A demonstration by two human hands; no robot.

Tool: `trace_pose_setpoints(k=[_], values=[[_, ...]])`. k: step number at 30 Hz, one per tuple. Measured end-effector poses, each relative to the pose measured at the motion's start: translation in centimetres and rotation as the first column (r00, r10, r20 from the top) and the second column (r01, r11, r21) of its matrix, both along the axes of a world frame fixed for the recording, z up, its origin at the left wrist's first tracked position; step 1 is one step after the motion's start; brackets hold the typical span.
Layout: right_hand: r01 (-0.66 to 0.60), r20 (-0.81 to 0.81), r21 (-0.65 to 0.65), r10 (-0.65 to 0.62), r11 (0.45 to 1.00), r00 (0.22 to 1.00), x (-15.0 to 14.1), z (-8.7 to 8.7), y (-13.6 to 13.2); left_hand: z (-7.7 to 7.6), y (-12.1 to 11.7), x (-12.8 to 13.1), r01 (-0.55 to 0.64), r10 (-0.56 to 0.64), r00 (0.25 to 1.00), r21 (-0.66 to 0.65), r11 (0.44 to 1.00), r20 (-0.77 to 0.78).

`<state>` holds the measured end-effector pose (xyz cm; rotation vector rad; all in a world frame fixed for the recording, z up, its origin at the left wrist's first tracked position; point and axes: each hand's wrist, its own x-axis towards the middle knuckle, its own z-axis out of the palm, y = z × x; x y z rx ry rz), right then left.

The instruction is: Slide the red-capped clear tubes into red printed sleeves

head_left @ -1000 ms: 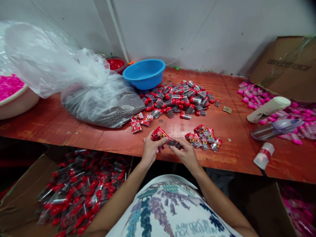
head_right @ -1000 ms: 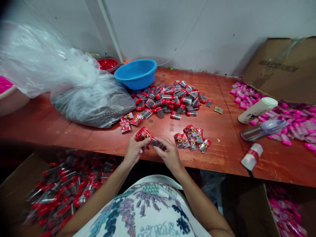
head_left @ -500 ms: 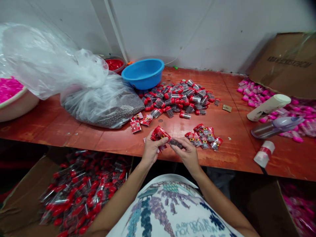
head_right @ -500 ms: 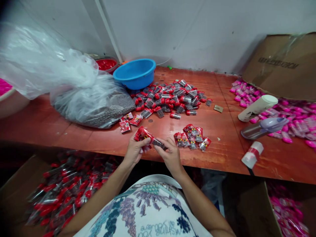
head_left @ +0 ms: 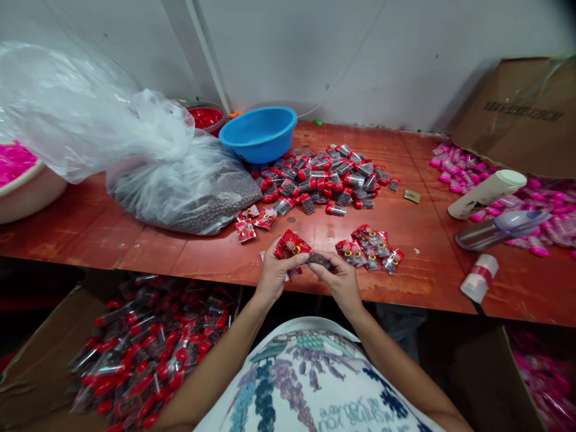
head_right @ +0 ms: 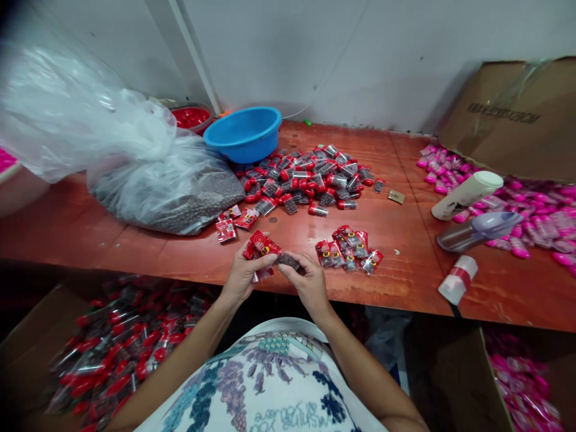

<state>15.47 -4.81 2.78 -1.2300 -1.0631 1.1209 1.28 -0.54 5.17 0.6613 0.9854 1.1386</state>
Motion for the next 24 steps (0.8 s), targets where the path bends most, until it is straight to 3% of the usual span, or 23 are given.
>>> trace_pose_setpoints(k=[4,10,16,19,21,24], values=[[-0.089,-0.239,-0.137,0.054,0.987,0.97,0.1,0.0,0.2,0.1,0.0,-0.4,0.107,-0.106,0.994,0.047,0.993,-0.022],[0.03,-0.042,-0.012,-0.03,0.999,0.999,-0.6,0.1,0.0,-0.3,0.1,0.2,-0.024,0.025,1.0,0.036,0.999,-0.018],[-0.037,-0.152,-0.038,0.031,0.999,0.988,-0.5,-0.8,0.2,-0.4,0.2,0.3,-0.007,0.007,1.0,0.01,1.0,-0.003],[-0.095,-0.072,0.023,0.097,0.995,0.993,-0.3,-1.0,0.3,-0.4,0.1,0.3,0.003,-0.003,1.0,0.033,0.999,-0.006],[-0.08,-0.037,0.05,0.082,0.996,0.996,-0.3,-1.0,0.2,-0.5,0.1,0.4,-0.014,0.014,1.0,0.043,0.999,-0.001],[0.005,-0.116,0.041,0.0,0.999,0.993,-0.6,-1.0,0.0,-0.5,-0.1,0.6,-0.019,0.019,1.0,0.017,1.0,0.002]])
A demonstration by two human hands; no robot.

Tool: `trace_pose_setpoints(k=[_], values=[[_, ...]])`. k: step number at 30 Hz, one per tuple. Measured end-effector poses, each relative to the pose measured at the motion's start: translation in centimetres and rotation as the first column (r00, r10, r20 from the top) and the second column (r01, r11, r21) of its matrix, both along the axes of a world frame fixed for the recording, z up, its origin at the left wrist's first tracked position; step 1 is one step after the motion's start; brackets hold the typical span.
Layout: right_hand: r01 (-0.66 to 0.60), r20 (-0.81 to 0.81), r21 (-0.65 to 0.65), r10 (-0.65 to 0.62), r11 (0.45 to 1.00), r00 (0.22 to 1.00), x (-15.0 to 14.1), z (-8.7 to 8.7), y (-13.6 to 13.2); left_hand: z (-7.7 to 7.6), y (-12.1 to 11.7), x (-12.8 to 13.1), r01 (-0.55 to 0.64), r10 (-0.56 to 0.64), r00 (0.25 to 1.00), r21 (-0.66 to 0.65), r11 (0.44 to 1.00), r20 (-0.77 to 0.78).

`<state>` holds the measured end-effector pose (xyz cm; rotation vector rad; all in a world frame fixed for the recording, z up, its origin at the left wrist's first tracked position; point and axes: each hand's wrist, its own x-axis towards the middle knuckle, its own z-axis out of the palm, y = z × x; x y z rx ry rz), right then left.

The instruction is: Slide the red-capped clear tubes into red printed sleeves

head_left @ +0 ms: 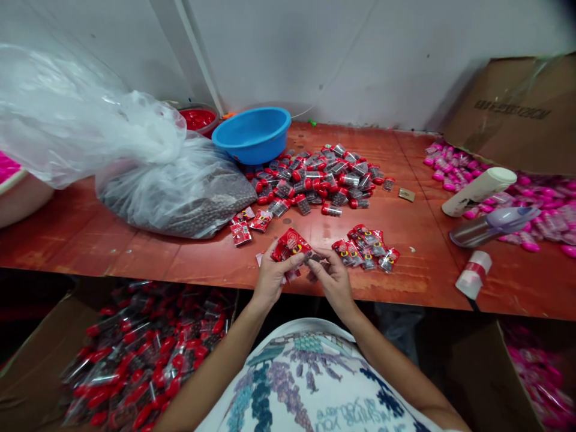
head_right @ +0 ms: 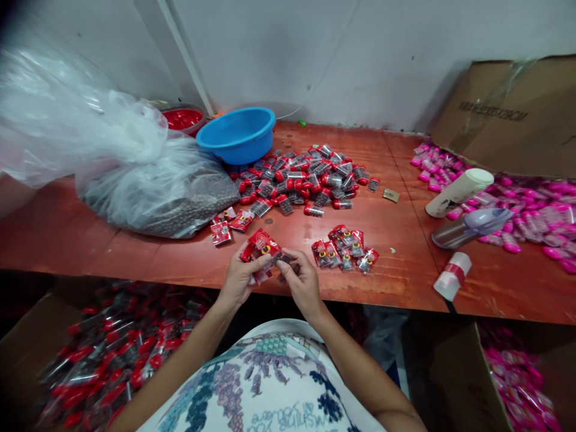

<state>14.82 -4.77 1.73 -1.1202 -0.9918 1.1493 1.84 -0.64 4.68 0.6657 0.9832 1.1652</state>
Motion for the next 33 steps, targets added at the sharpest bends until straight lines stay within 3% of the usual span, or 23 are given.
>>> trace_pose_setpoints(k=[3,7,12,15,18,24,29,33], values=[[0.015,-0.057,-0.012,-0.016,1.0,0.998,-0.2,0.1,-0.1,0.1,-0.1,0.1,0.011,-0.011,1.0,-0.005,1.0,-0.002],[-0.067,-0.056,-0.02,0.066,0.998,0.996,0.0,0.2,0.0,0.1,-0.1,0.2,0.009,-0.006,0.998,0.038,0.999,-0.066],[0.028,-0.111,-0.038,-0.032,0.999,0.993,0.0,0.1,-0.1,0.2,0.0,0.3,0.075,-0.064,0.978,0.048,0.996,-0.197],[-0.017,-0.061,-0.024,0.016,1.0,0.998,0.1,-0.2,-0.2,0.3,0.3,0.0,0.072,-0.055,0.964,0.054,0.996,-0.262],[-0.115,-0.008,-0.013,0.115,0.993,0.993,0.4,-0.3,-0.2,0.5,0.5,-0.1,0.039,-0.027,0.964,0.041,0.998,-0.265],[-0.153,0.001,-0.055,0.153,0.987,0.988,0.9,-0.7,0.1,0.5,0.5,0.1,0.111,-0.109,0.942,-0.013,0.994,-0.316],[-0.219,-0.063,-0.079,0.214,0.973,0.975,1.3,-0.7,0.3,0.5,0.4,-0.1,0.087,-0.091,0.961,-0.026,0.996,-0.26],[-0.171,-0.072,-0.118,0.163,0.978,0.984,1.6,-0.7,0.5,0.1,0.2,0.3,0.078,-0.087,0.964,-0.045,0.996,-0.252]])
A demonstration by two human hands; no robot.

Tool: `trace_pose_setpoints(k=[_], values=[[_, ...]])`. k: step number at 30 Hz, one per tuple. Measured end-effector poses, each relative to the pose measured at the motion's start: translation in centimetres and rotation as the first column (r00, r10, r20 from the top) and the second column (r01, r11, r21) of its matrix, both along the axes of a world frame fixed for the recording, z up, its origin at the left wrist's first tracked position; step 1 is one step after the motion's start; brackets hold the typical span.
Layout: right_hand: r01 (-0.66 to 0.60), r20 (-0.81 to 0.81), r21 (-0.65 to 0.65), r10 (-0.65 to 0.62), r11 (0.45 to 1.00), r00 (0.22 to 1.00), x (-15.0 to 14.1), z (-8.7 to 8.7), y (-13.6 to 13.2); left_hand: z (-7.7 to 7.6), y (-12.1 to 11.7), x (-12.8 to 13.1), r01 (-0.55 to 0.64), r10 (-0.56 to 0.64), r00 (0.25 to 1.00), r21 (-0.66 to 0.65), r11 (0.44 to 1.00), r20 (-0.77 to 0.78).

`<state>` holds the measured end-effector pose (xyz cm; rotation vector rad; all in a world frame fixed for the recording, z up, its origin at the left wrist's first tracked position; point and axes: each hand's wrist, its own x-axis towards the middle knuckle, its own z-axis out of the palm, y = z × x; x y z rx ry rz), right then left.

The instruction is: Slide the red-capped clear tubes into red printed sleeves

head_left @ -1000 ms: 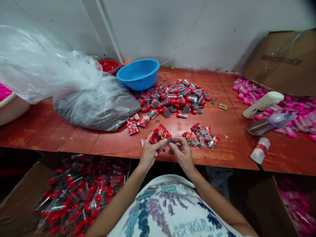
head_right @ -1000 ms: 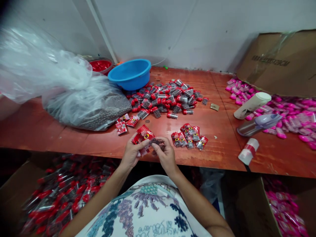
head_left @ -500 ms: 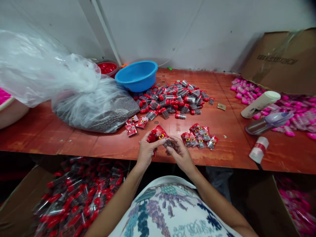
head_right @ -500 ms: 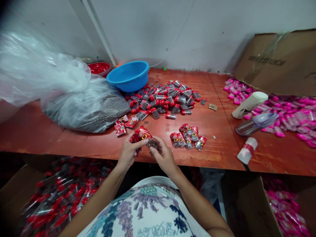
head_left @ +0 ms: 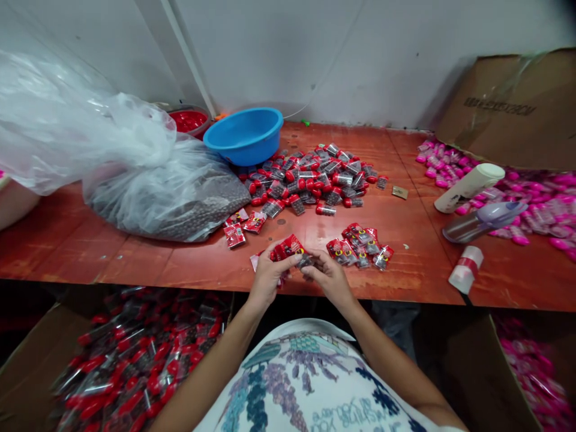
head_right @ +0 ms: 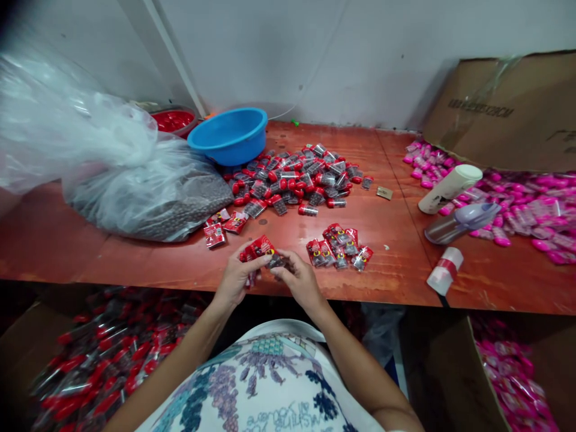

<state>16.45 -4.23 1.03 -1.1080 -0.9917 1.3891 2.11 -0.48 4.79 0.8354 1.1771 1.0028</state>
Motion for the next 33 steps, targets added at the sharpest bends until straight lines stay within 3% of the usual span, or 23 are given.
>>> trace_pose_setpoints(k=[3,8,12,14,17,19,20,21,24,26,29,33], values=[[0.069,0.074,0.008,-0.069,0.998,0.995,0.3,-0.1,0.1,-0.5,-0.1,0.4,0.032,-0.032,0.999,-0.003,0.999,0.015],[0.17,0.272,0.14,-0.203,0.975,0.941,0.8,-0.7,-0.1,-1.3,0.1,1.2,0.066,-0.065,0.996,-0.028,0.997,0.055],[0.226,0.309,0.108,-0.248,0.968,0.918,3.0,-1.5,-0.2,-2.0,0.6,1.9,0.103,-0.07,0.969,-0.13,0.986,0.237],[0.332,0.4,0.151,-0.365,0.931,0.841,5.2,-1.7,-0.3,-2.3,0.8,1.9,0.116,-0.028,0.932,-0.225,0.967,0.361],[0.479,0.594,0.278,-0.541,0.833,0.595,8.2,-1.4,-0.3,-2.6,0.9,1.7,0.11,0.038,0.897,-0.306,0.946,0.44],[0.492,0.664,0.351,-0.582,0.796,0.469,8.7,-1.0,-0.2,-2.6,0.9,1.7,0.096,0.055,0.891,-0.306,0.947,0.451],[0.466,0.671,0.361,-0.572,0.808,0.472,8.3,-0.8,-0.2,-2.6,0.8,1.8,0.091,0.059,0.889,-0.301,0.949,0.454],[0.418,0.663,0.35,-0.537,0.838,0.522,7.5,-0.7,-0.1,-2.6,0.8,1.9,0.09,0.059,0.887,-0.296,0.951,0.459],[0.197,0.558,0.244,-0.304,0.95,0.772,3.8,-0.7,0.3,-2.7,0.8,2.1,0.082,0.057,0.888,-0.279,0.957,0.456],[0.111,0.485,0.202,-0.198,0.973,0.852,1.6,-0.8,0.8,-3.0,0.9,2.0,0.023,0.091,0.901,-0.256,0.966,0.425],[0.035,0.548,0.243,-0.167,0.969,0.82,0.1,-0.8,1.8,-3.8,1.3,1.3,-0.105,0.177,0.909,-0.204,0.973,0.377],[-0.188,0.769,0.27,-0.094,0.944,0.632,1.0,-0.1,4.2,-4.5,2.0,0.2,-0.211,0.272,0.901,-0.206,0.955,0.339]])
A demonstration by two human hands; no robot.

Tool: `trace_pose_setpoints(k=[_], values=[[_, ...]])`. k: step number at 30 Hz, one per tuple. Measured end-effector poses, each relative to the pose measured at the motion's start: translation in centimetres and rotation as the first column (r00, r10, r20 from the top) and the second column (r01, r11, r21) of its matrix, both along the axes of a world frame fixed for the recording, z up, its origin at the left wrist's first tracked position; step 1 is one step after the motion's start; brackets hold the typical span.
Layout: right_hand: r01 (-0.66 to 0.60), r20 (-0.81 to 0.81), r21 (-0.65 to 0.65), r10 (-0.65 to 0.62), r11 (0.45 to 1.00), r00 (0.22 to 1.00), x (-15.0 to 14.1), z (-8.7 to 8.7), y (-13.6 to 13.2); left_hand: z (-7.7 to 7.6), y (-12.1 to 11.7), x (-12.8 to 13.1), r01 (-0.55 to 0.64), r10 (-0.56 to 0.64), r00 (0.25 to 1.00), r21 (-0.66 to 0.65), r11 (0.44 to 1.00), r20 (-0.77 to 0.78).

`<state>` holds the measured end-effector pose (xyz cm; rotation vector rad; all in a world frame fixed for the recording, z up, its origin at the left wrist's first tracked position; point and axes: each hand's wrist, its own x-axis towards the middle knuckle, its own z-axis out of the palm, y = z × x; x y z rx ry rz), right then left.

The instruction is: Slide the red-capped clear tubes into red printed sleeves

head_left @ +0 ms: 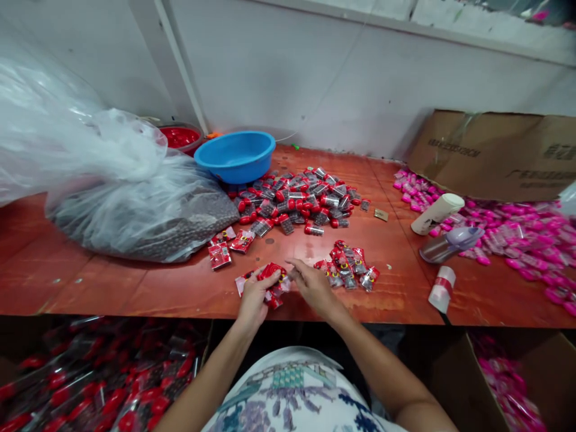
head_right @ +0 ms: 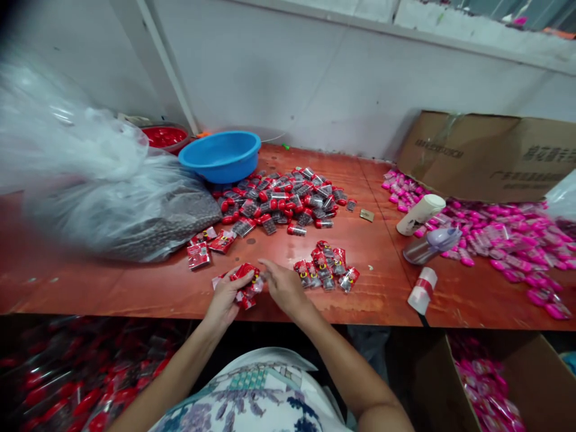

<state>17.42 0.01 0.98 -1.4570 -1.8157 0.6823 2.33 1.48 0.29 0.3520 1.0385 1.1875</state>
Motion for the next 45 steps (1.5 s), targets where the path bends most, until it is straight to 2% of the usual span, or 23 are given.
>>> trace_pose_setpoints(k=[2,3,6,8,11,15,17,19,21,23,26,32,36,38,42,45], values=[[0.008,0.222,-0.013,-0.005,1.0,0.975,1.2,0.4,2.2,0.1,0.3,-0.4,-0.046,0.046,0.999,0.0,0.999,0.004],[0.084,0.361,-0.013,-0.073,0.996,0.93,1.9,0.6,3.5,0.2,0.5,-0.6,-0.065,0.065,0.998,-0.001,0.998,0.01],[0.231,0.455,-0.006,-0.203,0.973,0.867,3.8,0.6,7.3,0.6,0.8,-1.1,-0.104,0.105,0.994,-0.015,0.994,0.039],[0.281,0.482,-0.028,-0.234,0.959,0.844,4.3,0.1,9.0,0.7,0.9,-1.5,-0.127,0.129,0.99,-0.034,0.991,0.06],[0.268,0.491,-0.078,-0.197,0.96,0.849,3.7,-0.7,9.5,0.8,1.0,-2.1,-0.107,0.114,0.989,-0.079,0.991,0.097],[0.16,0.44,-0.122,-0.091,0.98,0.893,1.3,-1.4,6.9,1.1,1.3,-2.9,-0.081,0.108,0.983,-0.176,0.981,0.149],[0.106,0.336,-0.123,-0.06,0.987,0.94,0.2,-1.2,4.7,1.4,1.4,-3.2,-0.082,0.118,0.979,-0.208,0.975,0.166],[0.063,0.069,-0.123,-0.054,0.99,0.996,-0.8,-0.7,2.3,1.6,1.6,-3.3,-0.093,0.134,0.975,-0.222,0.971,0.175],[0.022,-0.242,-0.131,-0.053,0.991,0.969,-1.7,-0.1,0.2,1.6,1.7,-3.3,-0.123,0.167,0.969,-0.23,0.965,0.181],[-0.017,-0.402,-0.136,-0.04,0.991,0.915,-2.4,0.4,-1.4,1.6,1.8,-3.0,-0.151,0.197,0.964,-0.24,0.959,0.179],[-0.022,-0.446,-0.128,-0.038,0.992,0.894,-3.0,0.8,-2.5,1.5,1.7,-2.5,-0.165,0.211,0.961,-0.243,0.956,0.177],[0.026,-0.44,-0.14,-0.086,0.99,0.894,-2.7,0.4,-2.4,1.4,1.4,-1.8,-0.171,0.203,0.964,-0.184,0.968,0.172],[0.047,-0.487,-0.174,-0.127,0.984,0.864,-2.7,0.2,-2.7,1.3,1.3,-1.7,-0.172,0.197,0.966,-0.151,0.973,0.168],[0.017,-0.54,-0.216,-0.134,0.976,0.831,-2.9,0.3,-2.9,1.2,1.3,-1.7,-0.177,0.197,0.969,-0.137,0.975,0.148],[-0.129,-0.678,-0.328,-0.138,0.936,0.722,-3.4,0.7,-3.3,1.4,1.2,-1.6,-0.186,0.192,0.975,-0.058,0.981,0.115],[-0.141,-0.734,-0.332,-0.161,0.933,0.659,-3.5,0.9,-3.5,2.1,0.8,-1.6,-0.195,0.193,0.974,0.005,0.981,0.115]])
